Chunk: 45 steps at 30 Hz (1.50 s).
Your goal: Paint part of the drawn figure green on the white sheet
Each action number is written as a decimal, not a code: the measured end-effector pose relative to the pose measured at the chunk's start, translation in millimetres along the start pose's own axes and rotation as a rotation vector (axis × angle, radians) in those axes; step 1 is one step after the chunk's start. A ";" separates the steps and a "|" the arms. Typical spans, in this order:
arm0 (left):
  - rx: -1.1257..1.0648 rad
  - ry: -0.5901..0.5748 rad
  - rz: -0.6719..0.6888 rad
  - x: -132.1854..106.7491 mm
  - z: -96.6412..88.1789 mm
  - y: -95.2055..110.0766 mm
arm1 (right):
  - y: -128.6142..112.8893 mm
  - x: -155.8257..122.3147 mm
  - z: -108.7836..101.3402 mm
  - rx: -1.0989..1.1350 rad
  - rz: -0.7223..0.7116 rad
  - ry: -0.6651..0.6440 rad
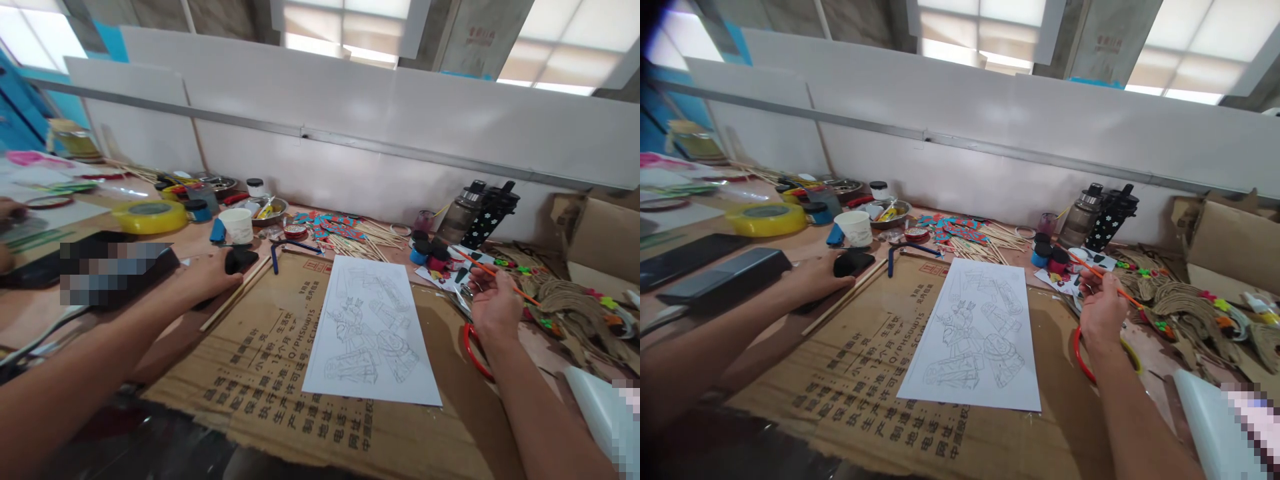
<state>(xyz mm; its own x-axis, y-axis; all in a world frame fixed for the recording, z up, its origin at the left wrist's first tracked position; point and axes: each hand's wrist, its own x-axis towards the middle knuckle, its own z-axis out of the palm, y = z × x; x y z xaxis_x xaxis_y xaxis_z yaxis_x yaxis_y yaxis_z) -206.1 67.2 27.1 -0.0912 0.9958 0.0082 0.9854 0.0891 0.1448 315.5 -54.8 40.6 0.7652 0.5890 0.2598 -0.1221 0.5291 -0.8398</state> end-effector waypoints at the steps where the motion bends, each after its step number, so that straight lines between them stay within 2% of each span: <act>1: 0.009 -0.004 0.000 -0.2 -1.0 0.3 | -0.2 -0.1 0.2 0.000 -0.005 -0.001; 13: 0.023 -0.033 -0.030 1.4 -1.1 -6.4 | -3.5 -2.2 3.2 -0.031 0.002 0.021; 32: 0.026 -0.025 -0.040 -3.7 -4.1 -2.8 | -6.0 -6.4 7.0 -0.037 -0.001 0.031; 45: 0.012 -0.037 -0.042 -0.2 -0.6 -8.5 | -4.4 -5.4 5.3 -0.038 -0.008 0.019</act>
<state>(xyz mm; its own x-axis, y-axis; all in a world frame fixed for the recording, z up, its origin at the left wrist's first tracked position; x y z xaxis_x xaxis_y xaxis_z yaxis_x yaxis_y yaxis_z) -214.6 66.3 26.5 -0.1272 0.9913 -0.0347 0.9825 0.1307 0.1324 308.5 -57.1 45.4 0.7777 0.5732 0.2580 -0.0920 0.5097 -0.8554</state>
